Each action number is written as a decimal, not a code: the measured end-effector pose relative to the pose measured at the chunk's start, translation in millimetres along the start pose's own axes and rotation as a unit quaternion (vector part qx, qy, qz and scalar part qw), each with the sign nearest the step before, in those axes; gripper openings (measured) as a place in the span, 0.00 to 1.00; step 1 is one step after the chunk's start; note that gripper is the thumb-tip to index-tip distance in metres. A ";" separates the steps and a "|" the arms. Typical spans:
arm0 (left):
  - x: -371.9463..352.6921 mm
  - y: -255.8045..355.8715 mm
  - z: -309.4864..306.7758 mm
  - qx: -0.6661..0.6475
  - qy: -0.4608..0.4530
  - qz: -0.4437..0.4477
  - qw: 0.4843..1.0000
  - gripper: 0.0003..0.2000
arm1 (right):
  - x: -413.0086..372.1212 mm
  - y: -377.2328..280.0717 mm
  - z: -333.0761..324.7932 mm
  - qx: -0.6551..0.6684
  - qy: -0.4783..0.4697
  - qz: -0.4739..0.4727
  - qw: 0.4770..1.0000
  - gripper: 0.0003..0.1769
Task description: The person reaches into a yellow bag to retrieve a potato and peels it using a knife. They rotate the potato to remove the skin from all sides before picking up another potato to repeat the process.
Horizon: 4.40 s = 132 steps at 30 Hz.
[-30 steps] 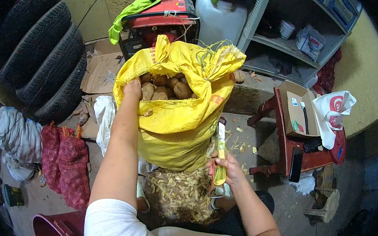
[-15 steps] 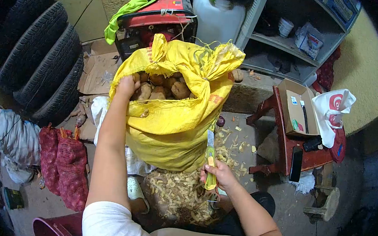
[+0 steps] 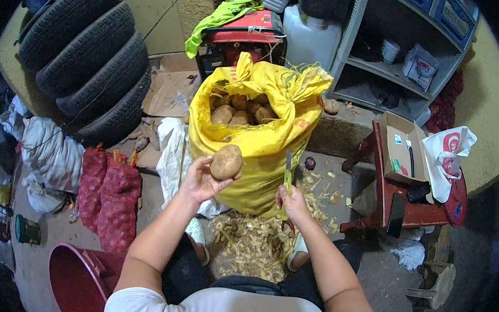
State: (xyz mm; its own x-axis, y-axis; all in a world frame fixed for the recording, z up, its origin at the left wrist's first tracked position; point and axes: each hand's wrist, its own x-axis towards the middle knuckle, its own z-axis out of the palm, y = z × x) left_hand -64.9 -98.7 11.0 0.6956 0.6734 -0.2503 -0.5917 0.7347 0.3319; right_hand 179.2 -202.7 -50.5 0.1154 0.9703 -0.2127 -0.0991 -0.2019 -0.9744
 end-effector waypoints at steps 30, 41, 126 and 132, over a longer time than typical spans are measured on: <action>-23.8 -91.4 -62.1 0.116 0.164 -0.058 0.978 0.20 | -6.4 -18.3 22.4 0.232 0.036 -0.014 0.972 0.26; -30.4 -130.1 -42.4 0.025 0.084 -0.161 0.983 0.24 | 9.9 -5.6 36.4 0.277 0.102 -0.049 0.954 0.24; -43.8 -165.1 -32.7 0.246 0.139 -0.036 0.959 0.14 | 5.7 -4.3 11.7 -0.295 0.301 -0.019 0.907 0.18; -50.7 -142.9 -30.0 0.206 0.165 -0.053 0.963 0.22 | 9.9 -13.8 -9.8 -0.302 0.379 -0.037 0.874 0.16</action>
State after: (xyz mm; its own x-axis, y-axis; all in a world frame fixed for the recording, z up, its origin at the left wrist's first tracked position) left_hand -27.8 -235.3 -51.0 0.5353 0.6353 -0.5566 -0.2642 0.7519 0.6041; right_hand 191.3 -191.6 -39.9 0.7440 0.6622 0.0892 0.4503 -0.3983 -0.7991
